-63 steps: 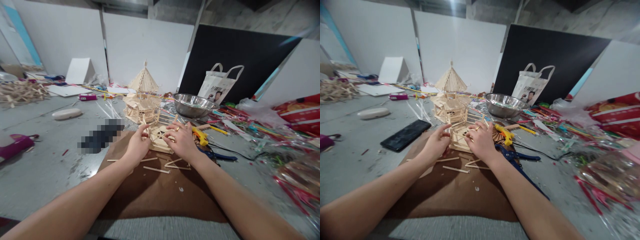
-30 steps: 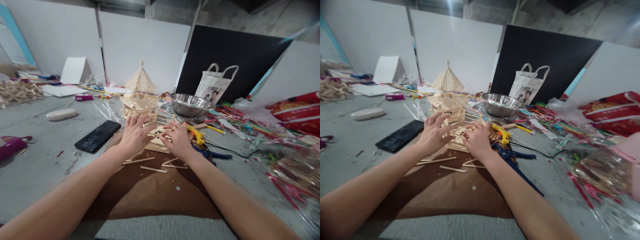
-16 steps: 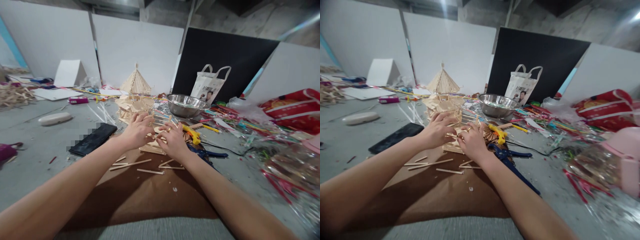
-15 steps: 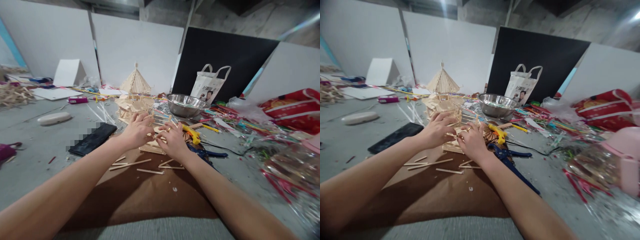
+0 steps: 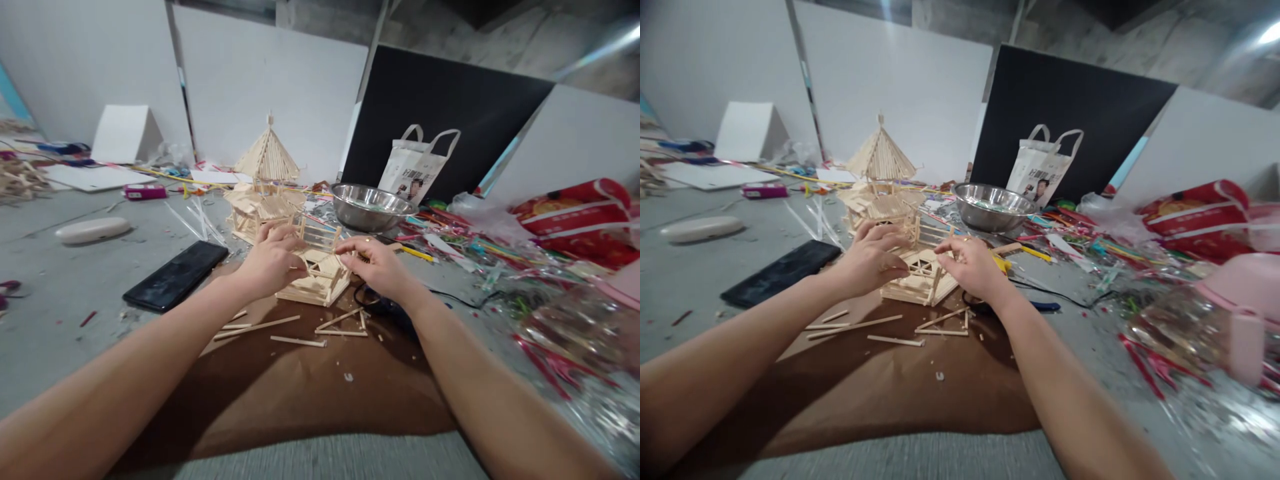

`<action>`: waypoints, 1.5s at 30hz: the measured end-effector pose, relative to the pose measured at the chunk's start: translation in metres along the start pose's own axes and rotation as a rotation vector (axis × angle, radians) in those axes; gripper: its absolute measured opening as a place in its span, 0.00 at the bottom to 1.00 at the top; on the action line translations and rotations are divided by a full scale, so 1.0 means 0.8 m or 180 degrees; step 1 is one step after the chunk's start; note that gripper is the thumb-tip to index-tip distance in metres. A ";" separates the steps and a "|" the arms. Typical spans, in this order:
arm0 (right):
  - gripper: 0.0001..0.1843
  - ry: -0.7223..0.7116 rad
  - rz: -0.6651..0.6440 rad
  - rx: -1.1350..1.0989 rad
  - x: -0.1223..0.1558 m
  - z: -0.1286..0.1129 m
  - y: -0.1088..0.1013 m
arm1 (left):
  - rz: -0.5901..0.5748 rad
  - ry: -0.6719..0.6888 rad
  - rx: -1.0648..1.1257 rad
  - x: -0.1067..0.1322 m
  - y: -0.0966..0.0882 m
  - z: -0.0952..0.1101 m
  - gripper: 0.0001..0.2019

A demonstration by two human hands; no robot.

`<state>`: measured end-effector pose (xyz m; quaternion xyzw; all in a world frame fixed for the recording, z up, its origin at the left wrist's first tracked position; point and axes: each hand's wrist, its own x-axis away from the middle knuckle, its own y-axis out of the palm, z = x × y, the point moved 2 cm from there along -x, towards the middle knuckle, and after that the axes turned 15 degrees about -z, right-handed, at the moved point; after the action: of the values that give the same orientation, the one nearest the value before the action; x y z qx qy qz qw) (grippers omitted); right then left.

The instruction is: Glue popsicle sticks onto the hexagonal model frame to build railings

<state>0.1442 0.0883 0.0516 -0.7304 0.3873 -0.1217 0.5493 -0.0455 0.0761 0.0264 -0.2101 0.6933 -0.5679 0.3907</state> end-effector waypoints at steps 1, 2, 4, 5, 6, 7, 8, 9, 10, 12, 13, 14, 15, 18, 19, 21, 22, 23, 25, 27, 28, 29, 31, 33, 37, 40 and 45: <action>0.09 0.0012 -0.0053 -0.0047 0.001 0.004 -0.003 | 0.0022 -0.0004 0.0022 0.000 0.001 -0.001 0.08; 0.09 0.0017 -0.0115 -0.0074 0.001 0.008 -0.004 | 0.0038 -0.0013 0.0044 0.001 0.002 -0.001 0.08; 0.08 0.0015 -0.0225 -0.0088 0.002 0.011 -0.004 | 0.0038 -0.0036 0.0076 0.001 0.004 -0.002 0.08; 0.08 0.0007 -0.0267 -0.0090 0.003 0.012 -0.003 | 0.0030 -0.0050 0.0081 0.002 0.004 -0.002 0.08; 0.07 0.0000 -0.0304 -0.0089 0.003 0.011 -0.002 | 0.0016 -0.0057 0.0077 0.002 0.005 -0.003 0.08; 0.07 -0.0006 -0.0332 -0.0085 0.003 0.011 -0.002 | 0.0007 -0.0058 0.0067 0.002 0.005 -0.003 0.08; 0.07 -0.0015 -0.0353 -0.0083 0.003 0.010 -0.001 | -0.0004 -0.0051 0.0055 0.002 0.005 -0.003 0.08; 0.07 -0.0030 -0.0370 -0.0084 0.003 0.009 0.000 | -0.0012 -0.0044 0.0045 0.003 0.005 -0.003 0.08; 0.07 -0.0049 -0.0384 -0.0087 0.003 0.009 0.000 | -0.0016 -0.0041 0.0037 0.003 0.005 -0.003 0.08; 0.07 -0.0076 -0.0384 -0.0095 0.002 0.009 0.000 | -0.0014 -0.0053 0.0023 0.003 0.005 -0.004 0.09; 0.07 -0.0080 -0.0373 -0.0100 0.002 0.009 0.000 | -0.0005 -0.0067 0.0015 0.003 0.005 -0.004 0.09; 0.07 -0.0077 -0.0366 -0.0103 0.002 0.009 0.000 | 0.0001 -0.0077 0.0006 0.003 0.005 -0.004 0.09; 0.07 -0.0069 -0.0360 -0.0103 0.002 0.010 0.000 | 0.0008 -0.0083 0.0000 0.003 0.005 -0.004 0.09; 0.07 -0.0051 -0.0334 -0.0100 0.002 0.011 0.001 | 0.0017 -0.0079 -0.0002 0.003 0.004 -0.003 0.09; 0.07 -0.0058 -0.0333 -0.0105 0.002 0.011 0.001 | 0.0017 -0.0078 0.0000 0.003 0.004 -0.003 0.09; 0.07 -0.0085 -0.0334 -0.0117 0.002 0.011 0.002 | 0.0017 -0.0078 0.0005 0.003 0.004 -0.003 0.09; 0.07 -0.0103 -0.0340 -0.0125 0.002 0.011 0.002 | 0.0019 -0.0076 0.0006 0.003 0.005 -0.003 0.09; 0.07 -0.0116 -0.0341 -0.0134 0.002 0.011 0.002 | 0.0020 -0.0073 0.0007 0.003 0.005 -0.003 0.09; 0.07 -0.0123 -0.0341 -0.0153 0.002 0.011 0.002 | 0.0026 -0.0068 0.0018 0.003 0.005 -0.003 0.09; 0.07 -0.0124 -0.0353 -0.0176 0.002 0.011 0.003 | 0.0031 -0.0063 0.0039 0.003 0.006 -0.003 0.08; 0.07 -0.0123 -0.0357 -0.0184 0.002 0.011 0.003 | 0.0032 -0.0059 0.0051 0.003 0.006 -0.004 0.08; 0.07 -0.0124 -0.0365 -0.0191 0.002 0.011 0.003 | 0.0037 -0.0057 0.0063 0.003 0.006 -0.004 0.08; 0.07 -0.0137 -0.0382 -0.0201 0.002 0.010 0.003 | 0.0047 -0.0063 0.0080 0.003 0.006 -0.004 0.08; 0.07 -0.0149 -0.0399 -0.0205 0.002 0.010 0.004 | 0.0050 -0.0073 0.0079 0.003 0.006 -0.004 0.09; 0.07 -0.0154 -0.0389 -0.0198 0.002 0.009 0.003 | 0.0029 -0.0055 0.0054 0.003 0.006 -0.005 0.09; 0.07 -0.0146 -0.0382 -0.0204 0.002 0.008 0.003 | 0.0025 -0.0030 0.0044 0.003 0.006 -0.005 0.08; 0.07 -0.0074 -0.0403 -0.0197 0.002 0.008 0.004 | 0.0031 -0.0011 0.0101 0.004 0.008 -0.005 0.08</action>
<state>0.1478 0.0919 0.0462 -0.7714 0.3374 -0.1357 0.5221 -0.0497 0.0782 0.0193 -0.2015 0.6846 -0.5765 0.3980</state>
